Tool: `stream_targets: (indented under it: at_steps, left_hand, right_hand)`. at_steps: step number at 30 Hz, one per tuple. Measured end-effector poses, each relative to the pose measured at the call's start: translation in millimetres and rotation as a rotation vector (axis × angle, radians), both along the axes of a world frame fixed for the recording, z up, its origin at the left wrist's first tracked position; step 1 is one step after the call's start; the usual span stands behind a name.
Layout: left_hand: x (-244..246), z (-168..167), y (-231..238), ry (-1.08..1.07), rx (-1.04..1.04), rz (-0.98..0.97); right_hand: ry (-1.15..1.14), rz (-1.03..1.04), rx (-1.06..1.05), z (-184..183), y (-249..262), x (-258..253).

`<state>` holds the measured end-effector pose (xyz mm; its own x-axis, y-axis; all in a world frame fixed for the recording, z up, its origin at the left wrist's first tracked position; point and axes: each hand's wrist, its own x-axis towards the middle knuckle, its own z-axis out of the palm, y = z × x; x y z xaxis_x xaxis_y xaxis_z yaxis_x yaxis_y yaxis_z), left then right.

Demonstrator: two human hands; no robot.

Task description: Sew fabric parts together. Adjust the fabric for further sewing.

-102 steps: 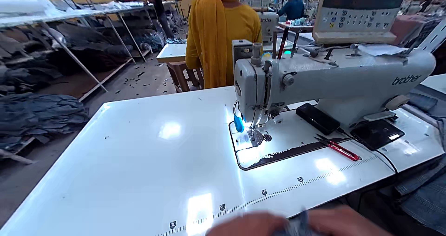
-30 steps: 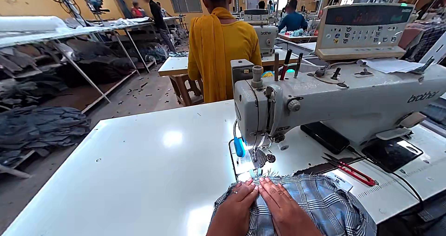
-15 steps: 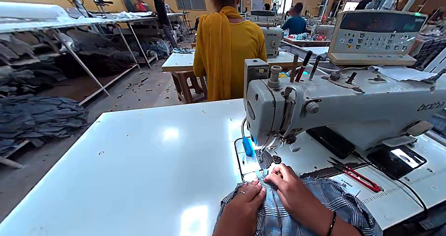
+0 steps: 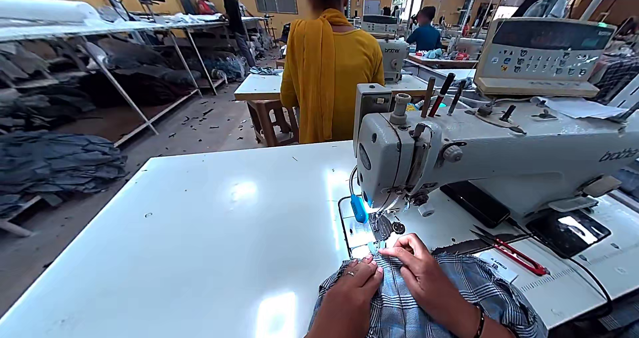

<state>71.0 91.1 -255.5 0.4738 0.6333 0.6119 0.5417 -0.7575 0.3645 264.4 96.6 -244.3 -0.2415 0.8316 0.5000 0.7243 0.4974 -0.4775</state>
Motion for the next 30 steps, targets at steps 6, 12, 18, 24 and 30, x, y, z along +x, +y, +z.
stream_targets:
  at_steps: [6, 12, 18, 24, 30]
  left_hand:
    - [1, 1, 0, -0.002, -0.005, 0.004]
    - [-2, 7, 3, -0.061, -0.143, 0.220]
    - [7, 39, 10, 0.122, -0.437, 0.375]
    - [12, 57, 25, 0.248, -0.671, 0.358]
    - [16, 28, 21, 0.062, -0.313, 0.350]
  right_hand:
    - [-0.155, 0.046, 0.147, -1, -4, 2]
    - [-0.182, 0.062, 0.164, -2, -7, -2]
    - [-0.130, 0.068, 0.131, -3, -6, -2]
    - [-0.119, 0.066, 0.115, -3, -6, -2]
    - [-0.088, 0.049, 0.111, -6, -5, -2]
